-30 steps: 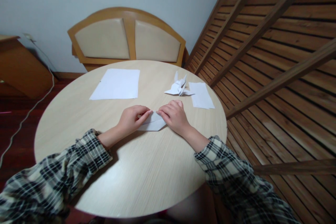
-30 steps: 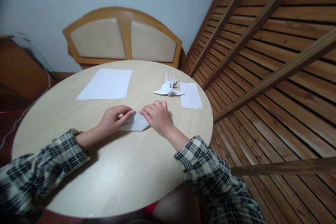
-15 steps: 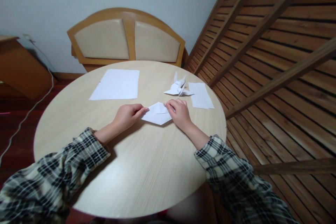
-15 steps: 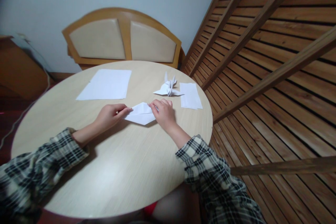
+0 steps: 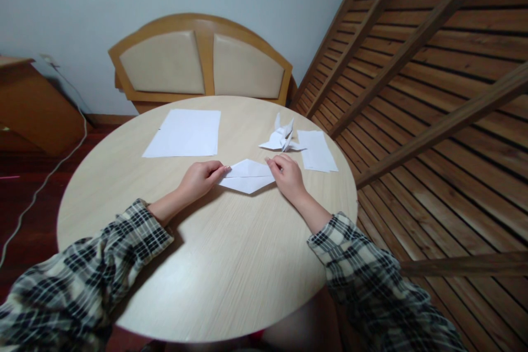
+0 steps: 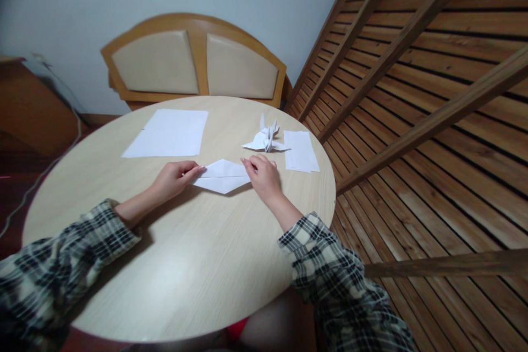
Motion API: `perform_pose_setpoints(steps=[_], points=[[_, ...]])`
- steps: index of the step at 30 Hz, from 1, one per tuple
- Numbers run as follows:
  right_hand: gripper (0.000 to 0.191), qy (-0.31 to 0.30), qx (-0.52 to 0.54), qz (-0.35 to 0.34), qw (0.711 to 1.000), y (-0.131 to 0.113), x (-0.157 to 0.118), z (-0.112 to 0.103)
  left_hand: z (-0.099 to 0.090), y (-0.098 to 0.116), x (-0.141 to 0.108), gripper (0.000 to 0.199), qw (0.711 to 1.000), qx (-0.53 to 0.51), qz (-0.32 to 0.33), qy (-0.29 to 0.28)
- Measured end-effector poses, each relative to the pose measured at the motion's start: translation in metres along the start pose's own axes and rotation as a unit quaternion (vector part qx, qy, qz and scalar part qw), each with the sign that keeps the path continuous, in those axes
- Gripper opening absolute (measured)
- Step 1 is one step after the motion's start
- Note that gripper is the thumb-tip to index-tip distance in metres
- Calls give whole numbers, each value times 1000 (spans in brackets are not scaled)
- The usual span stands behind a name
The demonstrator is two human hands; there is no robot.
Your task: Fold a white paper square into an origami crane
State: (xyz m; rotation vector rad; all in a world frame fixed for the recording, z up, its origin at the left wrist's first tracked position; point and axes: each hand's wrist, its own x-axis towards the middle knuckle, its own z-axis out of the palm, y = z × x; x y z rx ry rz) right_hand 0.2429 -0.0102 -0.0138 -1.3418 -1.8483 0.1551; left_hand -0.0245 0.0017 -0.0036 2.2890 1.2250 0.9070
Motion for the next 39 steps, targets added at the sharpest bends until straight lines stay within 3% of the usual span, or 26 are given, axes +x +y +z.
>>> perform_pose_setpoints(steps=[5,14,19,29,33,39], points=[[56,2,34,13,999,4,2,1,-2,0,-2,42,1000,-5,21,-18],[59,-16,30,103,994,7,-4,2,-8,4,-6,35,999,37,26,-25],[51,-25,12,93,995,11,-6,5,-9,-1,-6,30,998,50,18,-19],[22,-116,-33,120,985,8,-4,5,-12,-15,-8,29,994,112,1,18],[18,-132,-77,125,980,5,-3,4,-17,-10,-9,25,981,172,82,37],[15,-149,-105,115,976,4,-4,4,-7,4,-10,32,962,109,235,-84]])
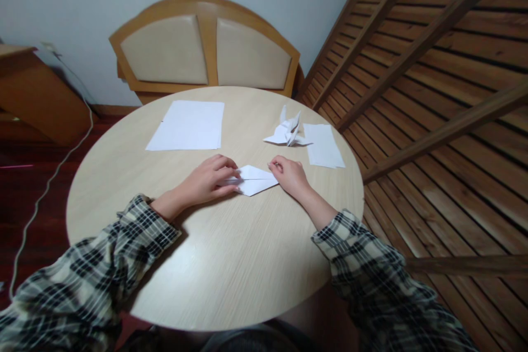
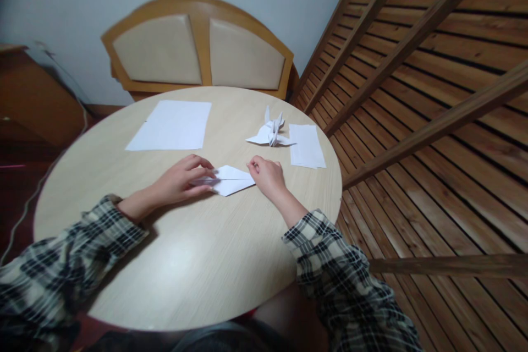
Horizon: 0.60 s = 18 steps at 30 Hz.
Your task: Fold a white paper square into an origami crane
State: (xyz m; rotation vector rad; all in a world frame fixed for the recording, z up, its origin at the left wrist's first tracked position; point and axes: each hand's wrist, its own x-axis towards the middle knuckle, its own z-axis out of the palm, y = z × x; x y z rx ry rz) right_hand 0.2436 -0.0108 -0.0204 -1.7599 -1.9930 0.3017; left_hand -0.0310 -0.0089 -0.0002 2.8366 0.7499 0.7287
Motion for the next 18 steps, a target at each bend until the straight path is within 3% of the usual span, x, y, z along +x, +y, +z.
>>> perform_pose_setpoints(steps=[7,13,18], points=[[14,-11,1,-15,1000,-1,-2,-2,14,8,2,41,996,-65,18,-61],[11,-8,16,-43,999,1,-4,-1,16,1,-1,39,996,-67,-11,-62],[10,57,17,-101,993,4,-6,2,19,-2,0,39,995,-67,-8,-71]])
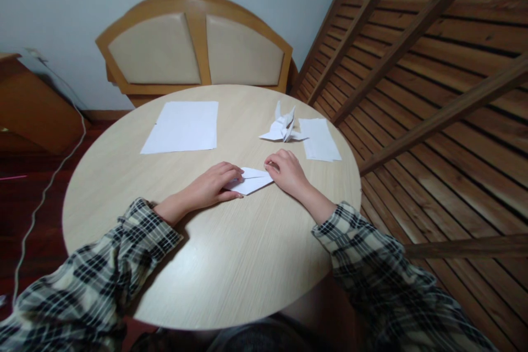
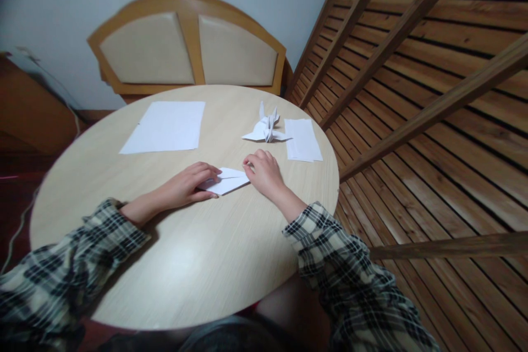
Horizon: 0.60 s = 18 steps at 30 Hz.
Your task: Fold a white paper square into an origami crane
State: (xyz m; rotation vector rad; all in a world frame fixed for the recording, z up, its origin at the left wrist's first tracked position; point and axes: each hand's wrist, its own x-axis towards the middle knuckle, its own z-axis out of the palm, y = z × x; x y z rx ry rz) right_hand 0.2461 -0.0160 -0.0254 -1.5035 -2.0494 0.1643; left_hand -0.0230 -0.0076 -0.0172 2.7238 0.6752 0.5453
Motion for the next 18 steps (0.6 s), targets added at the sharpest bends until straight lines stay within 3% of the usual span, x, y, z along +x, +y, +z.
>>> perform_pose_setpoints(steps=[4,8,13,18], points=[[11,21,46,-71,996,-7,-3,-7,1,-2,1,39,1000,1,1,0],[12,-59,119,-158,978,-19,-7,-12,0,-1,1,37,1000,-6,1,-2],[15,-147,138,-170,965,-22,-9,-8,-4,4,3,36,1000,-18,-13,4],[30,-180,135,-158,962,-19,-8,-7,-5,4,2,32,999,-36,-16,15]])
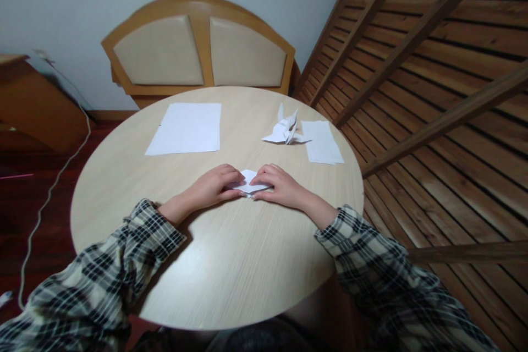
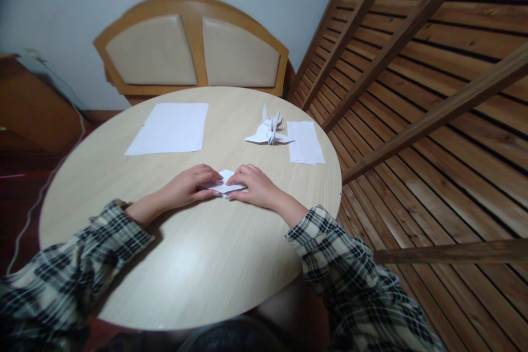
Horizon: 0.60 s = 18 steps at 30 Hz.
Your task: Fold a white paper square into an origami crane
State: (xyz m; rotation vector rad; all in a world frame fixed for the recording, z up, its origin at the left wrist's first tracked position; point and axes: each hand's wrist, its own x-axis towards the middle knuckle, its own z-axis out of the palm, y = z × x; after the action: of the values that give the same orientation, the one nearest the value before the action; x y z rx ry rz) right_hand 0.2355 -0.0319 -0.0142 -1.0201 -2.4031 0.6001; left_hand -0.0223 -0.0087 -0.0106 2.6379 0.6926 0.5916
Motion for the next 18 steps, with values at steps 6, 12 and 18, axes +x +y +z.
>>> perform_pose_setpoints(steps=[6,12,18], points=[[22,8,-5,5,1000,-1,-1,0,0,0,-2,31,1000,7,16,2],[18,10,-16,-6,1000,0,-2,3,-3,3,0,30,999,30,36,-10],[14,20,-24,-32,999,3,-3,5,-3,3,-1,27,1000,14,20,-11]])
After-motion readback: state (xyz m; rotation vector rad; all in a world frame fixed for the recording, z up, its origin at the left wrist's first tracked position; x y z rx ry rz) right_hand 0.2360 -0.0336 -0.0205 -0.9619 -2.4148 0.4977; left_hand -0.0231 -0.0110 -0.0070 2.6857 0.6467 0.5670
